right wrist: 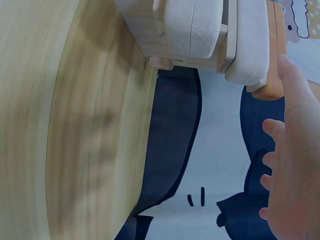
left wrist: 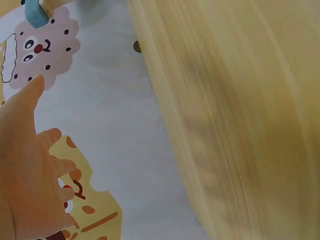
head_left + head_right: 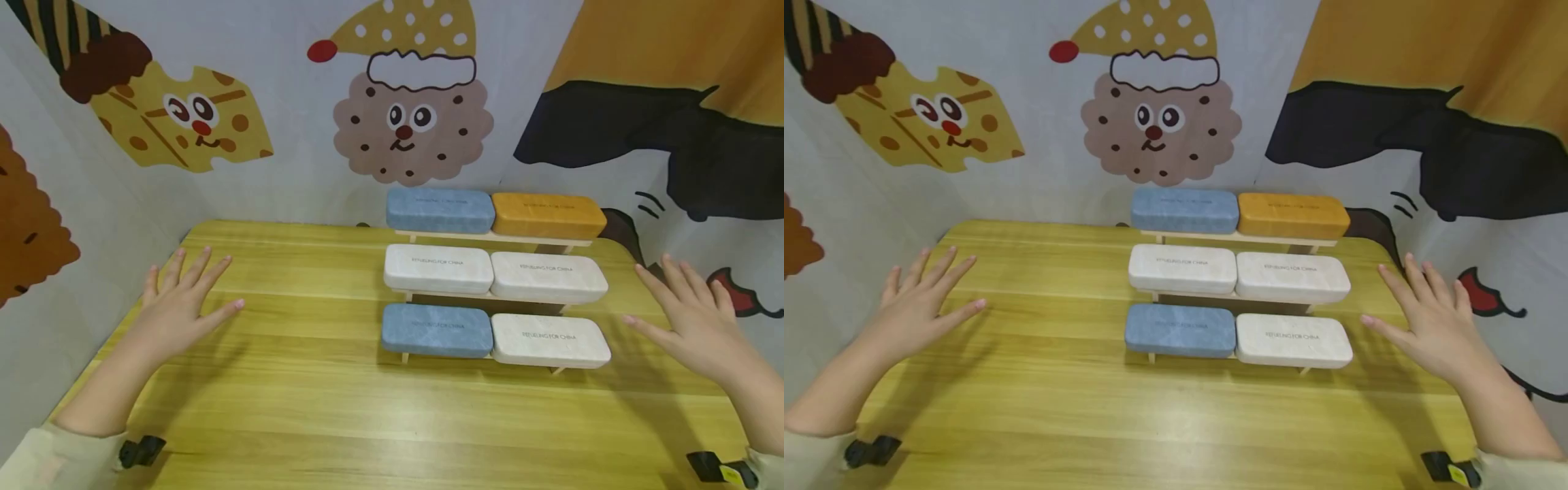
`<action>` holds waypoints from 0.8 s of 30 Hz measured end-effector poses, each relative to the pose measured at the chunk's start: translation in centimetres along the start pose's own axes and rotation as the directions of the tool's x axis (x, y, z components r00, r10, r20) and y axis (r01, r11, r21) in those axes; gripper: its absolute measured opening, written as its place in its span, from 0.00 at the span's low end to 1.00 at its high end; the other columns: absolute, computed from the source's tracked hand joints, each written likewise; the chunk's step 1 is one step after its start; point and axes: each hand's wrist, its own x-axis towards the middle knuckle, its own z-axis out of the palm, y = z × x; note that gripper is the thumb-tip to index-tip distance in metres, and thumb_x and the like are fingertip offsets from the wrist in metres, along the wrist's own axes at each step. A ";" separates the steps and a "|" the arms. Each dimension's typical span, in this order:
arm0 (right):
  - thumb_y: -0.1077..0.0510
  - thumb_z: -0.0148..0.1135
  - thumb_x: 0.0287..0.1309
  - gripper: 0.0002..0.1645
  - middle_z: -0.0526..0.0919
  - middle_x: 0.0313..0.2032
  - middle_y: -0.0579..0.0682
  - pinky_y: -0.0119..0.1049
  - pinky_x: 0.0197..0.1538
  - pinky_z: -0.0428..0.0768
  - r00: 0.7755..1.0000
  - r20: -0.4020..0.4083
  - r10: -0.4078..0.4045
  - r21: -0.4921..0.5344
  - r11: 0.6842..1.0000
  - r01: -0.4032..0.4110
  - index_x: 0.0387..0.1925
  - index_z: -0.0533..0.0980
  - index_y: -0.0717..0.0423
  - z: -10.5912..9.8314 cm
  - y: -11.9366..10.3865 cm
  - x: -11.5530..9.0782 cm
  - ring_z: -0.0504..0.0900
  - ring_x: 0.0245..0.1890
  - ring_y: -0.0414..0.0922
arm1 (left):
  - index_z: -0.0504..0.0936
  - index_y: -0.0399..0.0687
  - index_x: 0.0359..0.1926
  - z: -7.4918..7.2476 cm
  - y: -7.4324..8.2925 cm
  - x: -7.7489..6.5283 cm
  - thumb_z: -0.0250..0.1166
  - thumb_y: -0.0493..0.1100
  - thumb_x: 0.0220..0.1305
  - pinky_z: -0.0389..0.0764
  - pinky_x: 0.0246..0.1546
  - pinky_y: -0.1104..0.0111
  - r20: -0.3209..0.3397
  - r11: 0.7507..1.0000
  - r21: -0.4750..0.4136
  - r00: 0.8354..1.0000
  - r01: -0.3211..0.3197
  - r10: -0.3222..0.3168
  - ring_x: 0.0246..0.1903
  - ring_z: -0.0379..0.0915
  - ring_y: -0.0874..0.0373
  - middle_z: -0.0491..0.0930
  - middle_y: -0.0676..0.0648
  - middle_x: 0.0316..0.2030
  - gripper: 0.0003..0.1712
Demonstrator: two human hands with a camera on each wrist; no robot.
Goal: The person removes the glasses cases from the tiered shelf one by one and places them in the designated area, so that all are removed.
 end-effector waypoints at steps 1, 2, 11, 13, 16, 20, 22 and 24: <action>0.35 0.56 0.61 0.55 0.28 0.72 0.62 0.63 0.63 0.22 1.000 -0.004 -0.002 0.003 1.000 0.002 0.76 0.40 0.51 0.0 0.0 0.0 0.25 0.71 0.60 | 0.42 0.57 0.77 0.0 0.1 0.0 0.53 0.66 0.66 0.13 0.58 0.42 -0.004 1.000 -0.004 1.000 -0.001 0.001 0.69 0.11 0.43 0.34 0.39 0.74 0.47; 0.35 0.56 0.61 0.55 0.29 0.72 0.62 0.63 0.63 0.22 1.000 -0.010 -0.004 0.006 1.000 0.004 0.76 0.40 0.52 0.0 0.0 0.0 0.26 0.71 0.61 | 0.42 0.57 0.77 0.0 0.2 0.0 0.53 0.66 0.66 0.13 0.58 0.42 -0.008 1.000 -0.008 1.000 -0.003 0.003 0.69 0.11 0.43 0.34 0.39 0.74 0.47; 0.40 0.60 0.60 0.53 0.35 0.73 0.64 0.62 0.64 0.24 0.997 -0.072 -0.024 0.101 0.994 0.031 0.75 0.46 0.57 0.0 -0.3 -0.6 0.31 0.71 0.63 | 0.45 0.54 0.76 0.5 1.2 0.1 0.56 0.63 0.66 0.17 0.61 0.43 -0.055 0.995 -0.082 0.997 -0.049 0.044 0.70 0.16 0.44 0.37 0.42 0.74 0.47; 0.42 0.61 0.60 0.52 0.37 0.73 0.64 0.62 0.65 0.26 0.995 -0.098 -0.029 0.142 0.989 0.043 0.74 0.48 0.58 0.0 -0.3 -0.8 0.34 0.70 0.65 | 0.46 0.54 0.76 0.6 1.5 0.2 0.57 0.62 0.66 0.18 0.62 0.43 -0.067 0.992 -0.111 0.996 -0.062 0.055 0.71 0.17 0.44 0.39 0.42 0.74 0.47; 0.44 0.62 0.60 0.50 0.40 0.73 0.64 0.64 0.65 0.28 0.989 -0.139 -0.044 0.200 0.977 0.071 0.74 0.50 0.59 0.4 -0.4 -1.2 0.37 0.70 0.68 | 0.47 0.55 0.76 1.0 2.0 0.3 0.58 0.60 0.66 0.19 0.63 0.44 -0.089 0.984 -0.159 0.993 -0.086 0.072 0.71 0.20 0.45 0.41 0.42 0.74 0.46; 0.48 0.65 0.59 0.49 0.44 0.72 0.65 0.68 0.63 0.31 0.982 -0.180 -0.059 0.285 0.952 0.109 0.73 0.52 0.60 1.0 -0.4 -1.8 0.41 0.69 0.69 | 0.50 0.54 0.76 1.6 2.8 0.4 0.61 0.58 0.65 0.24 0.64 0.44 -0.128 0.968 -0.221 0.988 -0.119 0.092 0.72 0.25 0.45 0.44 0.41 0.73 0.45; 0.51 0.66 0.58 0.49 0.45 0.72 0.65 0.71 0.62 0.33 0.980 -0.188 -0.062 0.335 0.934 0.123 0.72 0.53 0.61 1.3 -0.5 -2.0 0.43 0.68 0.70 | 0.51 0.53 0.75 1.9 3.2 0.5 0.62 0.58 0.64 0.26 0.65 0.44 -0.146 0.959 -0.249 0.984 -0.134 0.100 0.72 0.28 0.45 0.46 0.41 0.73 0.45; 0.55 0.68 0.55 0.49 0.47 0.72 0.63 0.73 0.60 0.36 0.980 -0.189 -0.057 0.381 0.916 0.127 0.72 0.54 0.60 1.5 -0.6 -2.3 0.45 0.67 0.71 | 0.53 0.53 0.75 2.2 3.7 0.7 0.63 0.56 0.63 0.29 0.66 0.44 -0.165 0.950 -0.275 0.981 -0.149 0.106 0.72 0.30 0.46 0.48 0.43 0.73 0.45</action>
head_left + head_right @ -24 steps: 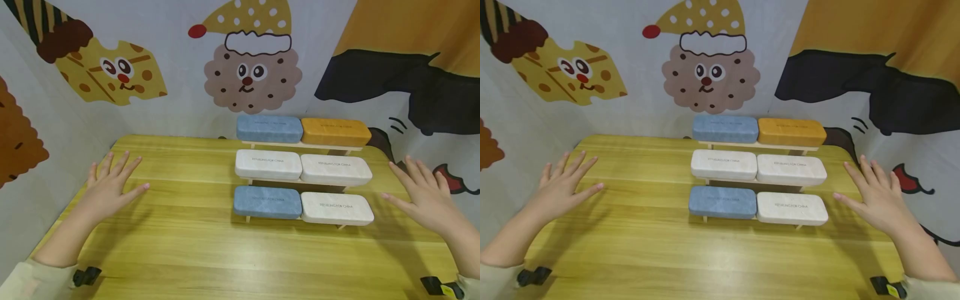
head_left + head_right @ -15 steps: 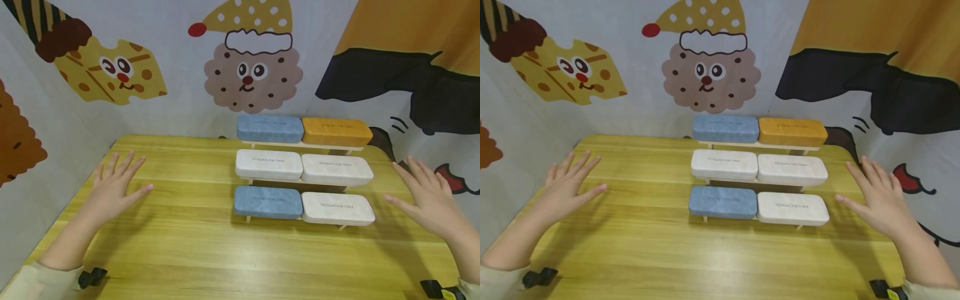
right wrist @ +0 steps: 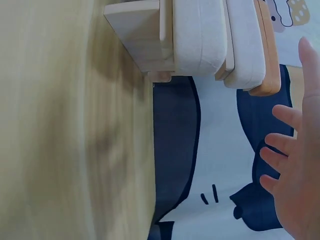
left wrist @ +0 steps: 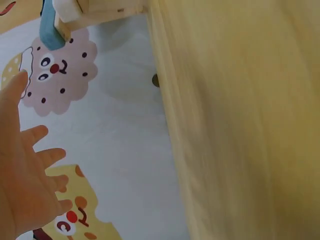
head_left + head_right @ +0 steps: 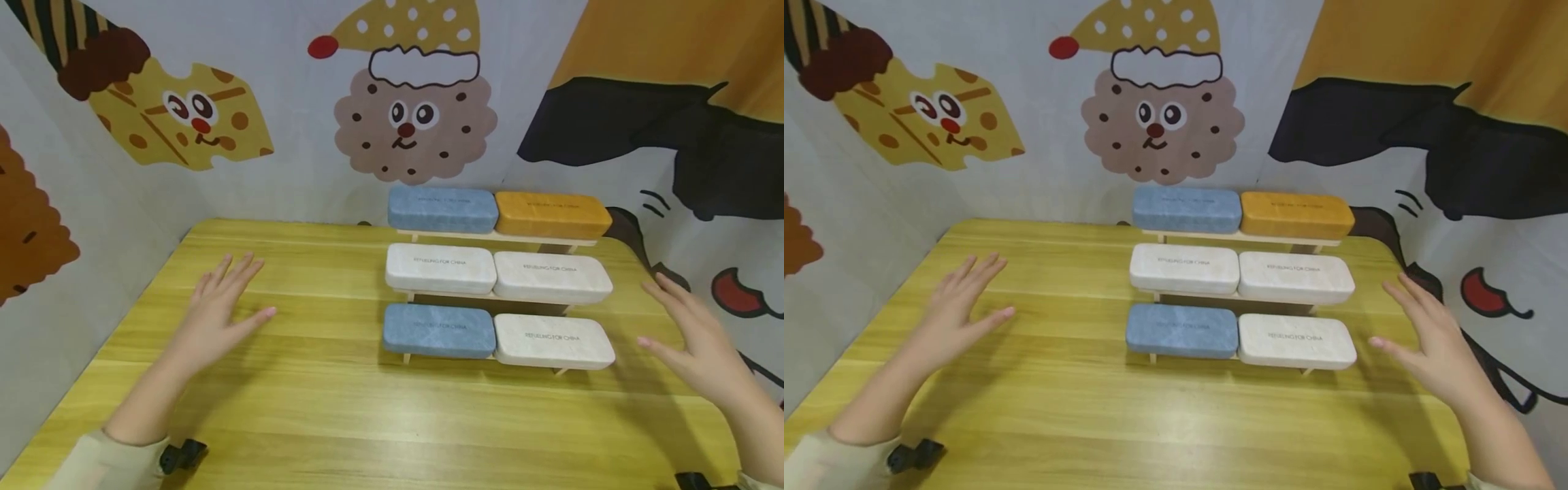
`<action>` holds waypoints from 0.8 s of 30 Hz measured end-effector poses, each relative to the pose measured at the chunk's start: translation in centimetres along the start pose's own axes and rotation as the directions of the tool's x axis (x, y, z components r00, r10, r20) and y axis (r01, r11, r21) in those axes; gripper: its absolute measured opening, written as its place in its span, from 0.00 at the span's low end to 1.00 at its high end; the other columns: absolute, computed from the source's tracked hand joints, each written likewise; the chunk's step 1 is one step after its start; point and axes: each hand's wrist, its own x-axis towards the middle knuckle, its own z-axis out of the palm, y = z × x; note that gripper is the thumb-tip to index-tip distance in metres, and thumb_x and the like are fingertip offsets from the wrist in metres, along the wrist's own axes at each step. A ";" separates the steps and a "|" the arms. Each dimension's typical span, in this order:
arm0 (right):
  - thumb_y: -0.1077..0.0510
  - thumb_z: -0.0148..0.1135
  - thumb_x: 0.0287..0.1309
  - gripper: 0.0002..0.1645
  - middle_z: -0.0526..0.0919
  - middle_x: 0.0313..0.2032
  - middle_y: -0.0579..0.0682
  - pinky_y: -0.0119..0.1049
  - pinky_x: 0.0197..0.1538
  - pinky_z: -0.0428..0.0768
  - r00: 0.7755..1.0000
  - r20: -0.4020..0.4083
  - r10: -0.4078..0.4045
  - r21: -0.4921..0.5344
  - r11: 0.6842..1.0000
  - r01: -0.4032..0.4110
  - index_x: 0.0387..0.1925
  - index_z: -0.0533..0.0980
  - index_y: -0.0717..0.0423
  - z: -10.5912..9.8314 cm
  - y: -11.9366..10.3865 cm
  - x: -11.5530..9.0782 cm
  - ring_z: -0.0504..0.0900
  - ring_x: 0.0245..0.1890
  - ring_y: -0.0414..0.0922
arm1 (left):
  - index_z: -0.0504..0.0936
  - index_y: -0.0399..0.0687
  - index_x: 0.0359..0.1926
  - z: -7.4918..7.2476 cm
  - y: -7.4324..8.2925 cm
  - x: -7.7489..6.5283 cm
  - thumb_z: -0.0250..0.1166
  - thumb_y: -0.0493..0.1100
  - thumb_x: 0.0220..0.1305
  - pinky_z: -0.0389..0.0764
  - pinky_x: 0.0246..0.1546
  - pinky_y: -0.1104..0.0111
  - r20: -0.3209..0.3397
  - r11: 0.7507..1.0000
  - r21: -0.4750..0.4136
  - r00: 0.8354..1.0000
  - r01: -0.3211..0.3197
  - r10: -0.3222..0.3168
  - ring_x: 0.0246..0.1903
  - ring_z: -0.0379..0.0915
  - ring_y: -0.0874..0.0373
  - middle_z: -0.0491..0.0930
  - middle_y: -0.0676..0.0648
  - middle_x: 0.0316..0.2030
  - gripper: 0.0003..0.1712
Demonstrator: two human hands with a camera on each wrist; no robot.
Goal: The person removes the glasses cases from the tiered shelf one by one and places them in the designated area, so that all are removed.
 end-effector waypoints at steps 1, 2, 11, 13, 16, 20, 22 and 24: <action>0.56 0.69 0.54 0.49 0.47 0.72 0.63 0.74 0.59 0.37 1.000 0.001 0.005 0.025 1.000 -0.005 0.72 0.55 0.60 0.1 0.0 -0.1 0.45 0.67 0.72 | 0.53 0.53 0.75 0.2 0.2 0.0 0.64 0.55 0.63 0.31 0.66 0.44 -0.007 1.000 -0.015 1.000 -0.005 0.005 0.72 0.31 0.46 0.48 0.44 0.73 0.45; 0.58 0.70 0.54 0.50 0.46 0.72 0.63 0.75 0.58 0.37 1.000 0.006 0.016 0.046 0.999 -0.016 0.72 0.54 0.60 0.2 0.0 -0.3 0.45 0.67 0.72 | 0.54 0.53 0.75 0.4 0.3 0.1 0.64 0.55 0.63 0.31 0.66 0.44 -0.013 0.999 -0.032 1.000 -0.010 0.010 0.72 0.32 0.46 0.48 0.45 0.73 0.45; 0.65 0.74 0.45 0.56 0.49 0.73 0.45 0.75 0.58 0.36 0.995 0.010 0.101 0.167 0.981 -0.101 0.73 0.55 0.51 1.5 -0.4 -1.4 0.42 0.72 0.49 | 0.57 0.56 0.73 2.3 1.8 0.4 0.69 0.48 0.59 0.40 0.60 0.32 -0.055 0.970 -0.240 0.998 -0.032 0.019 0.71 0.40 0.42 0.54 0.45 0.71 0.44; 0.65 0.75 0.44 0.57 0.50 0.72 0.38 0.74 0.59 0.36 0.994 0.007 0.106 0.185 0.977 -0.105 0.73 0.56 0.50 1.8 -0.3 -1.6 0.42 0.71 0.41 | 0.58 0.56 0.73 2.6 2.2 0.5 0.69 0.47 0.59 0.43 0.59 0.31 -0.053 0.961 -0.275 0.998 -0.032 0.018 0.70 0.41 0.42 0.54 0.45 0.71 0.44; 0.67 0.76 0.41 0.58 0.52 0.70 0.33 0.72 0.60 0.36 0.993 0.013 0.118 0.220 0.968 -0.118 0.73 0.57 0.50 2.2 0.0 -2.0 0.44 0.70 0.34 | 0.58 0.58 0.73 3.1 2.8 0.7 0.70 0.46 0.58 0.46 0.59 0.32 -0.035 0.946 -0.323 0.999 -0.018 0.007 0.70 0.42 0.43 0.53 0.45 0.72 0.45; 0.70 0.77 0.36 0.57 0.58 0.66 0.30 0.49 0.69 0.38 0.994 -0.008 0.106 0.257 0.961 -0.100 0.71 0.61 0.53 2.7 0.1 -2.4 0.50 0.64 0.26 | 0.59 0.58 0.73 3.9 3.7 0.9 0.71 0.45 0.58 0.50 0.60 0.35 0.001 0.922 -0.388 1.000 0.006 -0.006 0.70 0.43 0.44 0.52 0.46 0.72 0.45; 0.71 0.78 0.33 0.57 0.61 0.64 0.30 0.33 0.67 0.42 0.994 -0.027 0.103 0.264 0.960 -0.093 0.69 0.64 0.55 3.0 0.1 -2.6 0.54 0.62 0.25 | 0.59 0.57 0.72 4.3 4.2 1.0 0.71 0.45 0.57 0.51 0.61 0.37 0.018 0.910 -0.413 1.000 0.015 -0.009 0.70 0.44 0.45 0.53 0.46 0.71 0.45; 0.71 0.78 0.33 0.56 0.62 0.62 0.29 0.24 0.63 0.44 0.993 -0.029 0.111 0.266 0.959 -0.099 0.68 0.64 0.55 3.2 0.2 -2.8 0.55 0.60 0.25 | 0.60 0.57 0.72 4.7 4.6 1.1 0.71 0.47 0.57 0.53 0.62 0.39 0.032 0.898 -0.439 0.999 0.020 -0.007 0.70 0.46 0.46 0.54 0.48 0.71 0.44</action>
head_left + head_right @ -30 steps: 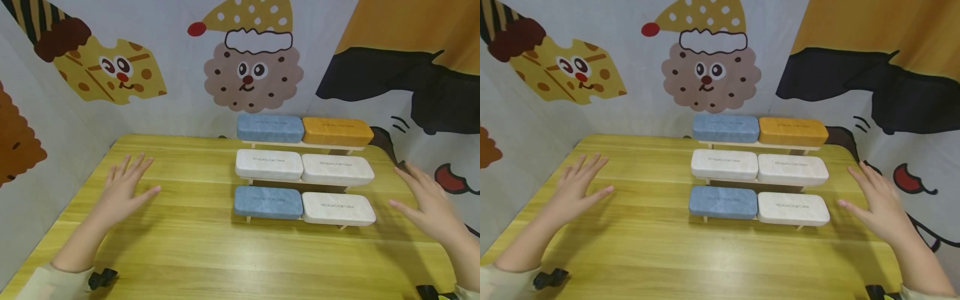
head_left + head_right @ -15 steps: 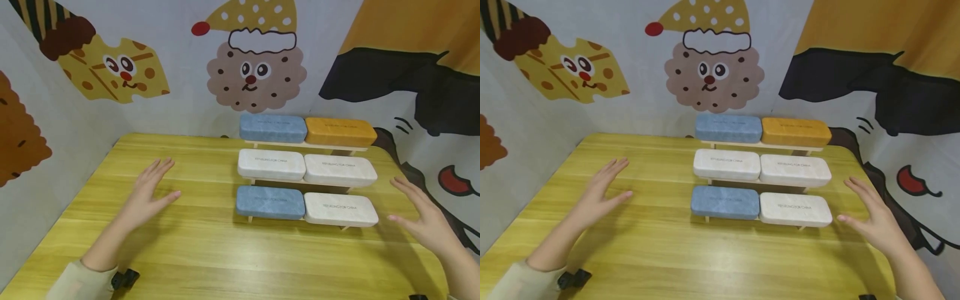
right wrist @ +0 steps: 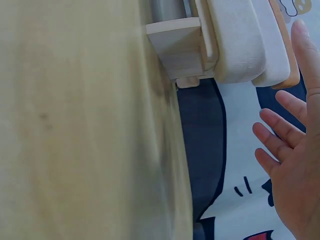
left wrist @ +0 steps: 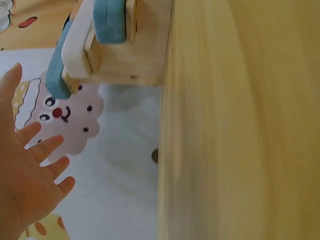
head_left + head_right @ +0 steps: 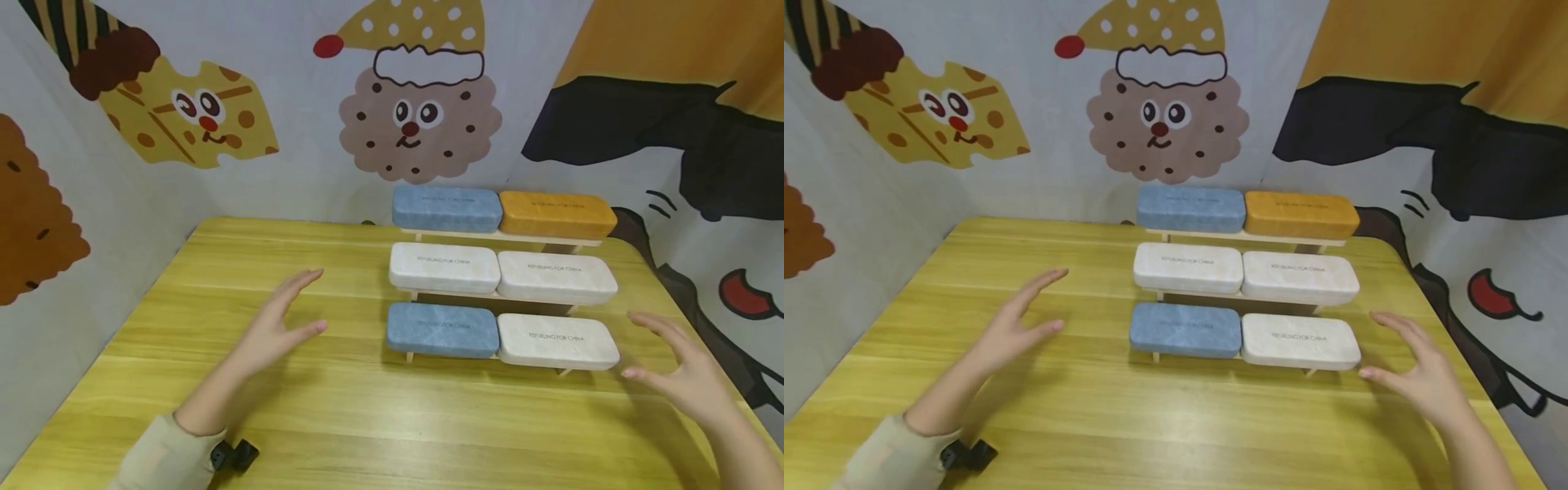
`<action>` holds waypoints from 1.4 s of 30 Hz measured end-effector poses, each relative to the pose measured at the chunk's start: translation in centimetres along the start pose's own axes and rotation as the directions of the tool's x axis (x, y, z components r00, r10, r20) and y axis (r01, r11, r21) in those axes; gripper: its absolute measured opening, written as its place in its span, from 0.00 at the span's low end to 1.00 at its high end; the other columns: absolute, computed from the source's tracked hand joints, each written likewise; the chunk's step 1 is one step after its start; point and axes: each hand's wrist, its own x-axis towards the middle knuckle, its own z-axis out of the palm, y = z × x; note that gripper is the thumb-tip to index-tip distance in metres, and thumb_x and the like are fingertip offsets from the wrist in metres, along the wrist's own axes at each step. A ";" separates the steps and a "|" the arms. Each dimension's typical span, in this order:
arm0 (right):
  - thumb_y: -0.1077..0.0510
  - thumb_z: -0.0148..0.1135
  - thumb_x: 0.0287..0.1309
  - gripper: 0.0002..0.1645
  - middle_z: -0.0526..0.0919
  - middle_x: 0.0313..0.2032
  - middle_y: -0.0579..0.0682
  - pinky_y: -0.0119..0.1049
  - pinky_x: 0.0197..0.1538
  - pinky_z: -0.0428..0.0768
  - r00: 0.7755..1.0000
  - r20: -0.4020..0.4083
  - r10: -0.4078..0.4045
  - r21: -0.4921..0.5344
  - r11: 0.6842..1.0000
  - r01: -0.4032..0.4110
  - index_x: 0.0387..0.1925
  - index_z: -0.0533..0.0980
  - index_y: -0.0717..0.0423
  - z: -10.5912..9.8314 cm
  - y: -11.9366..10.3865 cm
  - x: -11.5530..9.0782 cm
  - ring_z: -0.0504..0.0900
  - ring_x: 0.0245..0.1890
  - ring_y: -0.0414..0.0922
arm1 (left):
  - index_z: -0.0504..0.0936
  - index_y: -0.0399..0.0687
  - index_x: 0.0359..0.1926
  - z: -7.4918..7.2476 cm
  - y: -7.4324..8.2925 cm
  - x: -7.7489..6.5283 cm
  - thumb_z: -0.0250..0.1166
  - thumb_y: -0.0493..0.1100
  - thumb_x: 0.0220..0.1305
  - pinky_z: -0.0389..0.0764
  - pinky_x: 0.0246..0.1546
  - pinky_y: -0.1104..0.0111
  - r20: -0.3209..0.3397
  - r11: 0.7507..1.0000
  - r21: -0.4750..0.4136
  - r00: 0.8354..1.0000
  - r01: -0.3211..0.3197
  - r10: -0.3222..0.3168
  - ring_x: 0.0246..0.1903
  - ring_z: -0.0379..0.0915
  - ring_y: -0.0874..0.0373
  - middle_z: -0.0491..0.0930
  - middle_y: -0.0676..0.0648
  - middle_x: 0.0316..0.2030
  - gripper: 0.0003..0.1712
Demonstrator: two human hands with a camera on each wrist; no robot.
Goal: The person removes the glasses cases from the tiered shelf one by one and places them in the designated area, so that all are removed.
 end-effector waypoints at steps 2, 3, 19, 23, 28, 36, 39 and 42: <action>0.71 0.78 0.34 0.55 0.63 0.60 0.29 0.24 0.63 0.44 1.000 0.005 0.016 0.005 1.000 -0.016 0.68 0.65 0.55 0.2 0.1 -0.2 0.56 0.59 0.24 | 0.61 0.57 0.72 0.6 0.1 0.1 0.71 0.48 0.57 0.54 0.62 0.40 0.009 1.000 -0.027 1.000 -0.010 0.010 0.69 0.48 0.47 0.56 0.49 0.71 0.44; 0.70 0.78 0.35 0.55 0.63 0.60 0.28 0.28 0.65 0.44 1.000 0.010 0.026 0.005 1.000 -0.026 0.68 0.65 0.54 0.3 0.2 -0.3 0.56 0.58 0.24 | 0.61 0.56 0.72 0.8 0.2 0.2 0.72 0.48 0.57 0.54 0.62 0.41 0.013 0.999 -0.042 1.000 -0.019 0.020 0.69 0.49 0.47 0.57 0.49 0.70 0.44; 0.59 0.77 0.44 0.47 0.68 0.61 0.41 0.48 0.69 0.43 0.988 0.096 0.122 0.012 0.992 -0.124 0.67 0.66 0.52 1.7 1.3 -1.0 0.56 0.56 0.20 | 0.65 0.59 0.69 4.6 0.8 1.5 0.75 0.50 0.51 0.52 0.64 0.45 0.083 0.979 -0.205 0.996 -0.011 0.028 0.67 0.53 0.55 0.63 0.55 0.67 0.45; 0.58 0.76 0.46 0.46 0.67 0.61 0.39 0.41 0.69 0.44 0.986 0.113 0.123 0.002 0.992 -0.125 0.67 0.65 0.55 1.9 1.5 -1.1 0.55 0.56 0.20 | 0.65 0.62 0.69 5.5 1.0 1.9 0.76 0.49 0.49 0.52 0.64 0.46 0.107 0.977 -0.211 0.994 0.002 0.021 0.67 0.54 0.56 0.63 0.57 0.67 0.46; 0.59 0.76 0.46 0.45 0.66 0.61 0.36 0.26 0.65 0.45 0.986 0.123 0.112 -0.003 0.994 -0.113 0.66 0.66 0.58 2.3 1.8 -1.0 0.54 0.57 0.19 | 0.64 0.61 0.69 6.5 1.3 2.2 0.77 0.44 0.48 0.53 0.64 0.46 0.131 0.976 -0.217 0.991 0.027 0.002 0.67 0.54 0.55 0.64 0.56 0.67 0.48; 0.59 0.75 0.48 0.42 0.70 0.60 0.45 0.36 0.68 0.44 0.985 0.129 0.112 0.015 0.993 -0.115 0.65 0.67 0.56 3.0 2.0 -1.2 0.55 0.56 0.18 | 0.65 0.56 0.69 7.7 1.6 2.6 0.78 0.45 0.46 0.53 0.64 0.47 0.156 0.969 -0.245 0.988 0.034 0.005 0.67 0.54 0.53 0.64 0.54 0.67 0.49; 0.59 0.75 0.48 0.41 0.71 0.58 0.43 0.31 0.67 0.46 0.989 0.112 0.102 0.016 0.994 -0.104 0.64 0.68 0.58 3.2 1.9 -1.2 0.56 0.55 0.18 | 0.65 0.54 0.69 8.0 1.6 2.7 0.78 0.46 0.45 0.54 0.64 0.47 0.160 0.969 -0.244 0.987 0.041 -0.001 0.66 0.56 0.52 0.65 0.57 0.66 0.49; 0.60 0.75 0.47 0.41 0.72 0.59 0.42 0.16 0.59 0.49 0.992 0.092 0.083 0.016 0.996 -0.085 0.63 0.69 0.60 3.5 2.0 -1.2 0.58 0.54 0.18 | 0.66 0.52 0.69 8.4 1.6 2.8 0.79 0.45 0.45 0.56 0.63 0.46 0.162 0.968 -0.247 0.987 0.046 -0.005 0.65 0.57 0.51 0.65 0.57 0.65 0.49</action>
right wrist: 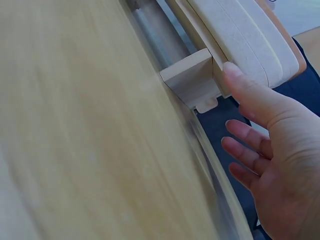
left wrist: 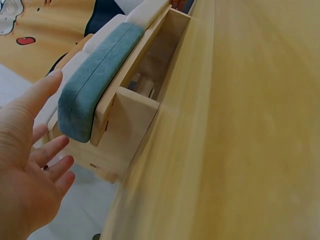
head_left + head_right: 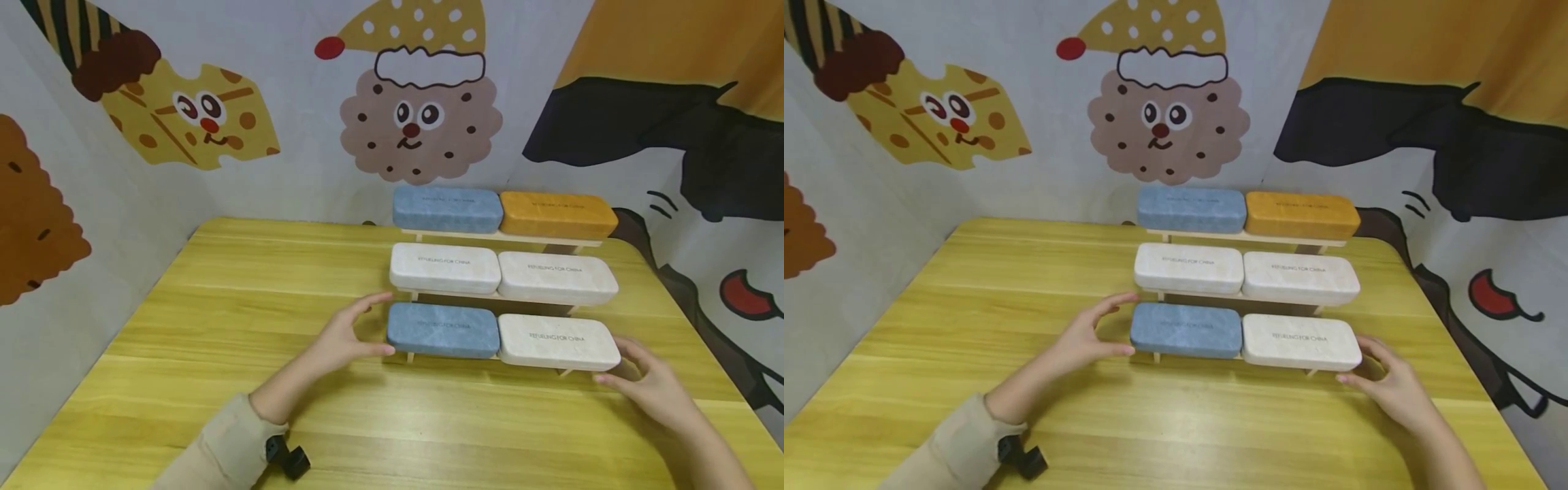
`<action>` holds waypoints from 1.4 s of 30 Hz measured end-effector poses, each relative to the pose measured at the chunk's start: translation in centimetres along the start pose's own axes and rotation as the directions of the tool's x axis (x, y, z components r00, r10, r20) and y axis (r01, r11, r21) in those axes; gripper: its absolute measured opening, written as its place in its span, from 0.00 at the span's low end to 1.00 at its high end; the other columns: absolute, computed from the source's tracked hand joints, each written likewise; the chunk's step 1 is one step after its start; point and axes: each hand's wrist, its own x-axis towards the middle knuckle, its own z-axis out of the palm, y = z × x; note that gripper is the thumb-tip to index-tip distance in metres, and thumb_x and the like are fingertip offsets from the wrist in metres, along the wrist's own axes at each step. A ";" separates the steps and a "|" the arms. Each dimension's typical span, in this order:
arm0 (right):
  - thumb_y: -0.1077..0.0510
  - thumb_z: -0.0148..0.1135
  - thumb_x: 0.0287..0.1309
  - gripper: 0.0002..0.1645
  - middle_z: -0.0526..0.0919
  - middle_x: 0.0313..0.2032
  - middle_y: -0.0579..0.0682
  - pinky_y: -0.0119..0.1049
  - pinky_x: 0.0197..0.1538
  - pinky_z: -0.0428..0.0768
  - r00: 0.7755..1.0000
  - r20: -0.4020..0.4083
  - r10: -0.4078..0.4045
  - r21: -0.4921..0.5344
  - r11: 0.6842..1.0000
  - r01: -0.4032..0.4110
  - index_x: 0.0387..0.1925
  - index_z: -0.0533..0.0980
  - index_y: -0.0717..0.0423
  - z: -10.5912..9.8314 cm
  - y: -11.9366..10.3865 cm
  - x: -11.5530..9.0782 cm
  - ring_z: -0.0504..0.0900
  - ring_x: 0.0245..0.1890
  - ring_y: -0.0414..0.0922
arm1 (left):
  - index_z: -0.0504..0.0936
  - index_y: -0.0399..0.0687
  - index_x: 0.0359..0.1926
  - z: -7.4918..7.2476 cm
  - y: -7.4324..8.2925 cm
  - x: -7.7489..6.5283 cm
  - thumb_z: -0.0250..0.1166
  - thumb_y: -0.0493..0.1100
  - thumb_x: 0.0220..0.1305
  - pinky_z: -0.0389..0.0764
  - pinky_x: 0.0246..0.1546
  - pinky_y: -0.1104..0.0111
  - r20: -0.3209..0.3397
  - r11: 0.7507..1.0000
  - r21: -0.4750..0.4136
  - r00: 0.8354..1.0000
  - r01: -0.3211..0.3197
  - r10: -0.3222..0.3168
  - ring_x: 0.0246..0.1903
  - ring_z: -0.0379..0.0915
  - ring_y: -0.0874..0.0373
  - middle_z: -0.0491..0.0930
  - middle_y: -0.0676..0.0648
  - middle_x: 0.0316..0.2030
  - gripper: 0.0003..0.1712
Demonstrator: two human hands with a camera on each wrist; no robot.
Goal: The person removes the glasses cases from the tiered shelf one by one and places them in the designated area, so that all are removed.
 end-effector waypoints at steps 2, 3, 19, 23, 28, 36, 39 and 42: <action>0.61 0.75 0.47 0.41 0.72 0.60 0.43 0.11 0.55 0.51 1.000 -0.008 -0.006 0.004 1.000 0.007 0.63 0.69 0.61 0.1 0.0 0.0 0.58 0.54 0.18 | 0.66 0.52 0.69 0.2 -0.1 0.1 0.79 0.44 0.44 0.57 0.62 0.45 0.003 1.000 -0.003 1.000 0.002 -0.002 0.65 0.58 0.48 0.66 0.56 0.65 0.49; 0.61 0.75 0.47 0.41 0.71 0.60 0.40 0.10 0.54 0.52 1.000 -0.010 -0.007 0.007 1.000 0.007 0.63 0.68 0.63 0.2 0.1 0.0 0.58 0.54 0.18 | 0.67 0.52 0.68 0.4 -0.1 0.2 0.79 0.43 0.44 0.58 0.62 0.44 0.003 1.000 -0.005 1.000 0.005 -0.005 0.65 0.59 0.46 0.66 0.56 0.65 0.49; 0.67 0.73 0.47 0.38 0.67 0.50 0.19 0.12 0.48 0.63 1.000 0.011 -0.011 0.085 0.996 0.010 0.59 0.67 0.73 1.1 0.3 0.4 0.63 0.51 0.18 | 0.67 0.52 0.68 1.7 -0.6 0.8 0.80 0.45 0.44 0.65 0.59 0.48 0.004 0.999 0.003 0.999 0.052 -0.052 0.60 0.64 0.46 0.66 0.51 0.65 0.49; 0.65 0.73 0.48 0.40 0.66 0.51 0.19 0.12 0.46 0.64 1.000 0.011 -0.009 0.070 0.998 0.008 0.62 0.66 0.72 1.3 0.4 0.5 0.64 0.50 0.18 | 0.67 0.53 0.69 1.9 -0.6 0.8 0.80 0.45 0.44 0.65 0.58 0.47 0.002 0.998 -0.011 0.998 0.067 -0.067 0.60 0.64 0.47 0.66 0.51 0.65 0.49; 0.64 0.73 0.50 0.41 0.66 0.53 0.24 0.12 0.45 0.65 1.000 0.011 0.002 0.057 0.998 -0.003 0.63 0.64 0.72 1.5 0.3 0.5 0.63 0.50 0.17 | 0.67 0.49 0.68 2.2 -0.7 0.9 0.79 0.44 0.45 0.65 0.58 0.46 -0.002 0.997 -0.047 0.999 0.053 -0.053 0.59 0.64 0.45 0.66 0.48 0.65 0.49; 0.68 0.71 0.50 0.38 0.66 0.50 0.19 0.14 0.43 0.70 1.000 -0.011 -0.027 0.098 0.995 0.028 0.60 0.65 0.77 1.7 0.3 0.5 0.68 0.47 0.19 | 0.67 0.47 0.68 2.3 -0.6 1.2 0.80 0.42 0.43 0.63 0.59 0.46 -0.005 0.995 -0.085 0.998 0.058 -0.059 0.59 0.65 0.46 0.68 0.48 0.64 0.50; 0.68 0.70 0.50 0.37 0.66 0.50 0.19 0.14 0.44 0.69 1.000 -0.011 -0.028 0.104 0.994 0.029 0.60 0.65 0.77 1.7 0.3 0.5 0.68 0.48 0.19 | 0.68 0.48 0.67 2.4 -0.6 1.2 0.80 0.40 0.42 0.63 0.60 0.47 -0.007 0.992 -0.096 0.997 0.076 -0.078 0.59 0.64 0.47 0.68 0.48 0.63 0.49; 0.67 0.70 0.51 0.38 0.66 0.50 0.20 0.14 0.44 0.69 1.000 -0.008 -0.019 0.102 0.995 0.019 0.61 0.65 0.77 1.7 0.2 0.5 0.67 0.48 0.19 | 0.68 0.46 0.67 2.5 -0.5 1.3 0.80 0.37 0.42 0.62 0.60 0.47 -0.012 0.990 -0.103 0.995 0.097 -0.099 0.59 0.64 0.46 0.68 0.47 0.64 0.49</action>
